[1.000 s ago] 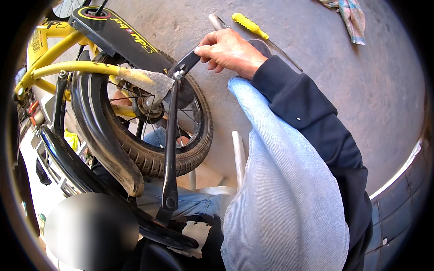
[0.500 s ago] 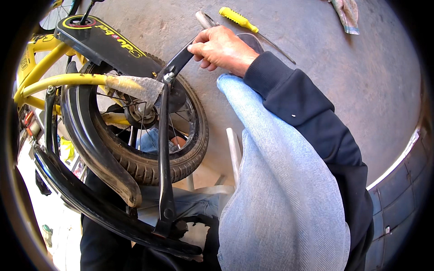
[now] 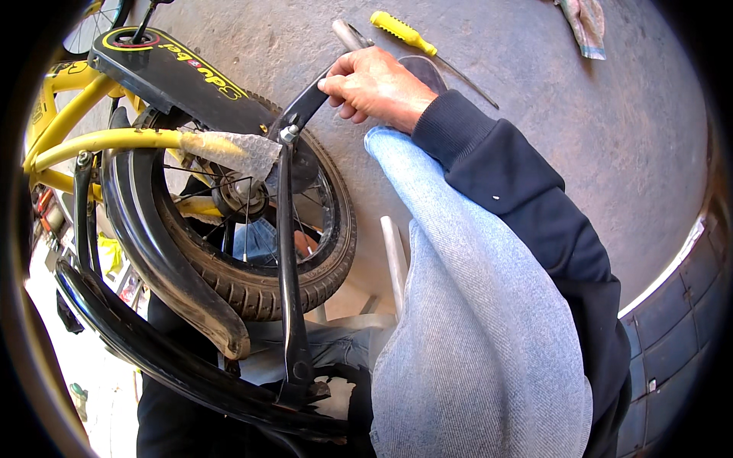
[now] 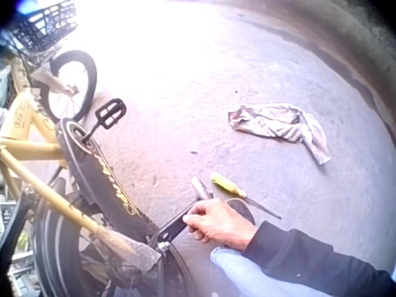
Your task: The person sits on the ground and uses a screwdriver to loosen a bolt on the rear fender of a yellow bicycle. They then use a wrench to further loosen the bolt and remove the fender from the frame.
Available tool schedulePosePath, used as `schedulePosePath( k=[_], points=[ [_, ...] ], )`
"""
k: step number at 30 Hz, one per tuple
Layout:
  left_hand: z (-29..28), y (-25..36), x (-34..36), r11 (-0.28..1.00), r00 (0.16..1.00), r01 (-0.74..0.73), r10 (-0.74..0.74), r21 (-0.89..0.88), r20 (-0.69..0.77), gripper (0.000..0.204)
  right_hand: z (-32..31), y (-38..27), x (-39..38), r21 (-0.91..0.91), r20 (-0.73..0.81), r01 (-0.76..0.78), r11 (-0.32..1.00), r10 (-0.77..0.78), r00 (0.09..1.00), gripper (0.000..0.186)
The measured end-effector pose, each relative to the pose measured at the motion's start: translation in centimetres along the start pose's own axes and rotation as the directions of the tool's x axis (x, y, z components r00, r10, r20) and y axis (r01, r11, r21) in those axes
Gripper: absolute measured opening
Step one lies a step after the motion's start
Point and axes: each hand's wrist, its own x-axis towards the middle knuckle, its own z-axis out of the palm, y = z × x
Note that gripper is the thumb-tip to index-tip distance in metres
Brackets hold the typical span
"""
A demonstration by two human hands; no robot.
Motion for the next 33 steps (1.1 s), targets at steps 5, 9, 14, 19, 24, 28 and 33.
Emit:
schedulePosePath(
  k=[5, 9, 14, 19, 24, 28, 33],
  points=[
    [2.1, 0.0, 0.2, 0.999, 0.998, 0.02, -0.018, -0.044, 0.057, 0.03, -1.1, -1.1, -1.5, -0.014, -0.048, -0.042, 0.999, 0.041, 0.998, 0.024],
    [0.8, 0.1, 0.2, 1.0, 1.0, 0.006, -0.006, -0.011, 0.029, 0.03, -0.5, -0.3, -0.6, 0.007, -0.012, -0.018, 1.0, 0.018, 1.0, 0.023],
    [1.0, -0.1, 0.2, 1.0, 0.999, 0.007, -0.007, -0.015, 0.038, 0.029, -0.5, -0.2, -0.7, 0.003, -0.016, -0.019, 1.0, 0.019, 1.0, 0.023],
    [0.8, -0.2, 0.2, 1.0, 0.999, 0.008, -0.008, -0.008, 0.032, 0.029, -0.4, -0.1, -0.4, 0.011, 0.008, -0.008, 1.0, 0.008, 1.0, 0.023],
    [1.2, -0.1, 0.4, 1.0, 0.999, 0.009, -0.008, -0.018, 0.05, 0.029, -0.5, -0.5, -1.1, -0.021, -0.02, -0.044, 0.999, 0.044, 0.999, 0.023],
    [0.8, -0.2, 0.4, 1.0, 0.999, 0.007, -0.006, -0.014, 0.042, 0.028, -0.3, -0.4, -1.1, -0.034, -0.016, -0.044, 0.998, 0.044, 0.999, 0.024],
    [0.8, -0.2, 0.4, 1.0, 0.999, 0.008, -0.007, -0.019, 0.047, 0.028, -0.4, -0.4, -1.3, -0.033, -0.017, -0.055, 0.998, 0.054, 0.998, 0.026]
  ],
)
